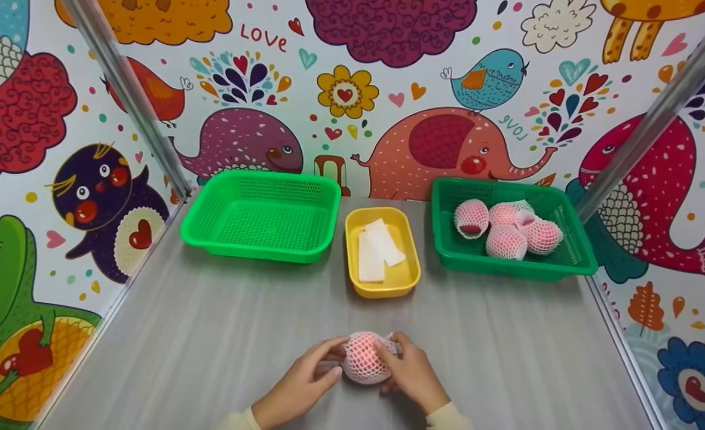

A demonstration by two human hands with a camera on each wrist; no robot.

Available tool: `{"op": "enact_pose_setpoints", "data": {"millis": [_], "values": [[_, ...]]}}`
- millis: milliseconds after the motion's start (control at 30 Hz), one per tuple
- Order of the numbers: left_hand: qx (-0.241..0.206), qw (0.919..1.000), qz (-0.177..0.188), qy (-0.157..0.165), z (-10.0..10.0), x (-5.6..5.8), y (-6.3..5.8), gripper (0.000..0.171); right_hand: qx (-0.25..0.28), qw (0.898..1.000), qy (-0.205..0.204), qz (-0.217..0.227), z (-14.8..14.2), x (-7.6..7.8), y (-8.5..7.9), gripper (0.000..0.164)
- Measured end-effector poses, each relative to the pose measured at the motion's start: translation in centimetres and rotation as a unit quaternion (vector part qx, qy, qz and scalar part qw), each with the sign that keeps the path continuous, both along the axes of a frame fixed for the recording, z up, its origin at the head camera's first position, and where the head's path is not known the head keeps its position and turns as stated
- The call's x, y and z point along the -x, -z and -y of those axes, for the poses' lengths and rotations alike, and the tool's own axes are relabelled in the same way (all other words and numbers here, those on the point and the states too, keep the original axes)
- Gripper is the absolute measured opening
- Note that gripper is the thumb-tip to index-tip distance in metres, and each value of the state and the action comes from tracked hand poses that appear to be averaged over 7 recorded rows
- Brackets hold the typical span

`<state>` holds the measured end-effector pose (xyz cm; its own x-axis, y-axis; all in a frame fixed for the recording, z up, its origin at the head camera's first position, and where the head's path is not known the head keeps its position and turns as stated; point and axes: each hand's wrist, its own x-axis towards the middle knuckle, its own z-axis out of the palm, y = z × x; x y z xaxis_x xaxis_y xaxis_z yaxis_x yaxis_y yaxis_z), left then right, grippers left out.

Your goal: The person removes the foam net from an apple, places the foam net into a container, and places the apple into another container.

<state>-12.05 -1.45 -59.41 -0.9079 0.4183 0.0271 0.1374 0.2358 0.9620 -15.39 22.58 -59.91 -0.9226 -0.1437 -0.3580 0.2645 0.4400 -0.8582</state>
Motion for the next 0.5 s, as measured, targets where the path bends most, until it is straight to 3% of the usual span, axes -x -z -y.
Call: {"op": "enact_pose_setpoints", "data": {"millis": [167, 333, 500], "values": [[-0.015, 0.9999, -0.004, 0.001, 0.0, 0.0, 0.3, 0.049, -0.014, 1.0, -0.014, -0.003, -0.2, -0.1, 0.0, 0.062], [-0.022, 0.9997, 0.008, 0.005, 0.0, -0.3, 0.5, 0.048, -0.058, 0.997, -0.015, -0.046, -0.3, -0.5, -0.3, 0.061], [-0.026, 0.9996, -0.011, 0.002, -0.2, -0.3, 0.9, 0.045, -0.15, 0.981, 0.007, -0.121, -1.2, -0.3, -0.9, 0.058]]}}
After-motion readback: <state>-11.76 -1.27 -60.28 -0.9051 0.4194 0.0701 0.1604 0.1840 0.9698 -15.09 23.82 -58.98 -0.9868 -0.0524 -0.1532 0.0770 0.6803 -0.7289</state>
